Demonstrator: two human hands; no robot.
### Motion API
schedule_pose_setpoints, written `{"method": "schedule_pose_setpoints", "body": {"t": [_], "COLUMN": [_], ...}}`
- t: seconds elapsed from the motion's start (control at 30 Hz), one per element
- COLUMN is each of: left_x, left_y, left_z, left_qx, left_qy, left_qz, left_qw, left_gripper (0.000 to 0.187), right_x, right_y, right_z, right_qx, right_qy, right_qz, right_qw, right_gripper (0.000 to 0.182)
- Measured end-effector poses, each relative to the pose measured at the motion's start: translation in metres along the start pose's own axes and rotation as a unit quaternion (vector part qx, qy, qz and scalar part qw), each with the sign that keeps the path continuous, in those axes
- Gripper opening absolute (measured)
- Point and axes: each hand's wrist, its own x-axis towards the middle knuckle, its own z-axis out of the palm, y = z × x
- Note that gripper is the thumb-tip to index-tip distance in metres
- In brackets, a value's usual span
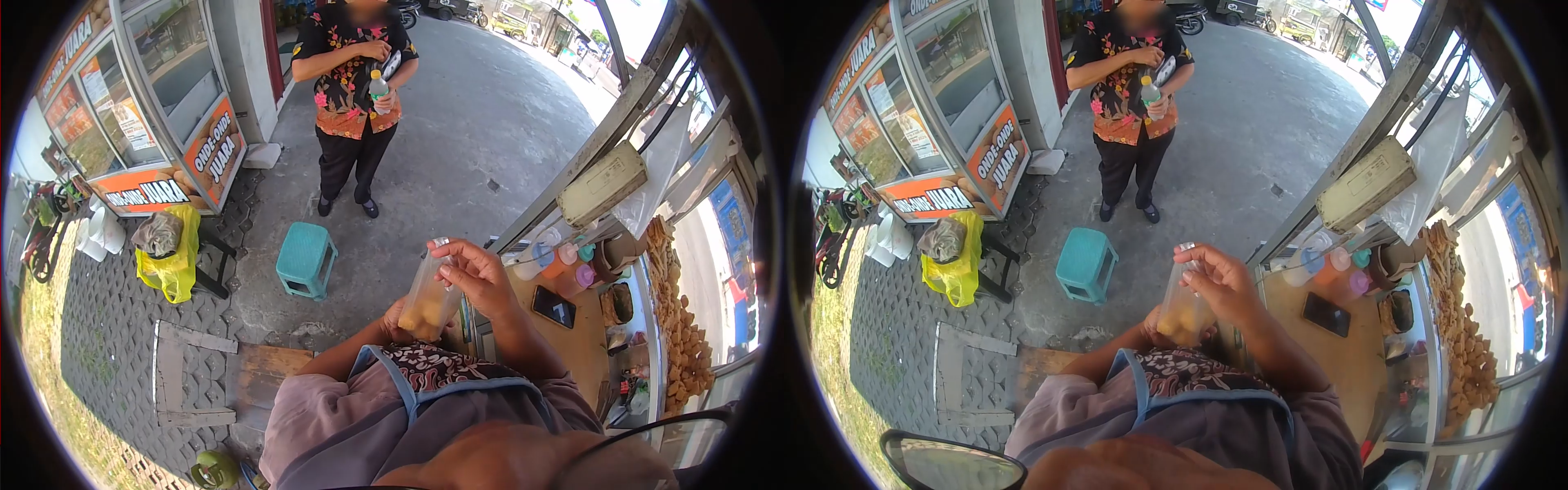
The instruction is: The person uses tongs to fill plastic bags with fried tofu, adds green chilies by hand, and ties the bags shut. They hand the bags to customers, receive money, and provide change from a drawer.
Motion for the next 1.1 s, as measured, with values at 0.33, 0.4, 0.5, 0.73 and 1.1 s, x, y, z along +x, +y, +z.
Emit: {"method": "schedule_pose_setpoints", "body": {"t": [0.33,0.4,0.5,0.73,1.1], "left_x": [0.002,0.002,0.003,0.001,0.000], "left_y": [0.006,0.006,0.002,0.000,-0.002], "left_z": [0.000,-0.002,-0.010,-0.015,-0.011], "left_qx": [0.019,0.007,0.020,0.022,-0.012], "left_qy": [-0.016,-0.012,0.016,0.038,0.023], "left_qz": [-0.029,-0.032,-0.026,-0.025,-0.014], "left_qw": [0.999,0.999,0.999,0.999,1.000], "left_gripper": [0.059,0.059,0.057,0.055,0.052], "right_x": [-0.001,0.000,0.003,0.008,0.007], "right_y": [0.007,0.009,0.011,0.016,0.018], "right_z": [-0.005,-0.005,-0.003,0.000,-0.001], "right_qx": [0.007,0.013,0.010,0.011,0.019], "right_qy": [0.035,0.027,0.022,0.013,0.002], "right_qz": [-0.010,-0.016,-0.020,-0.018,-0.012], "right_qw": [0.999,0.999,1.000,1.000,1.000], "right_gripper": [0.022,0.022,0.022,0.021,0.021]}}
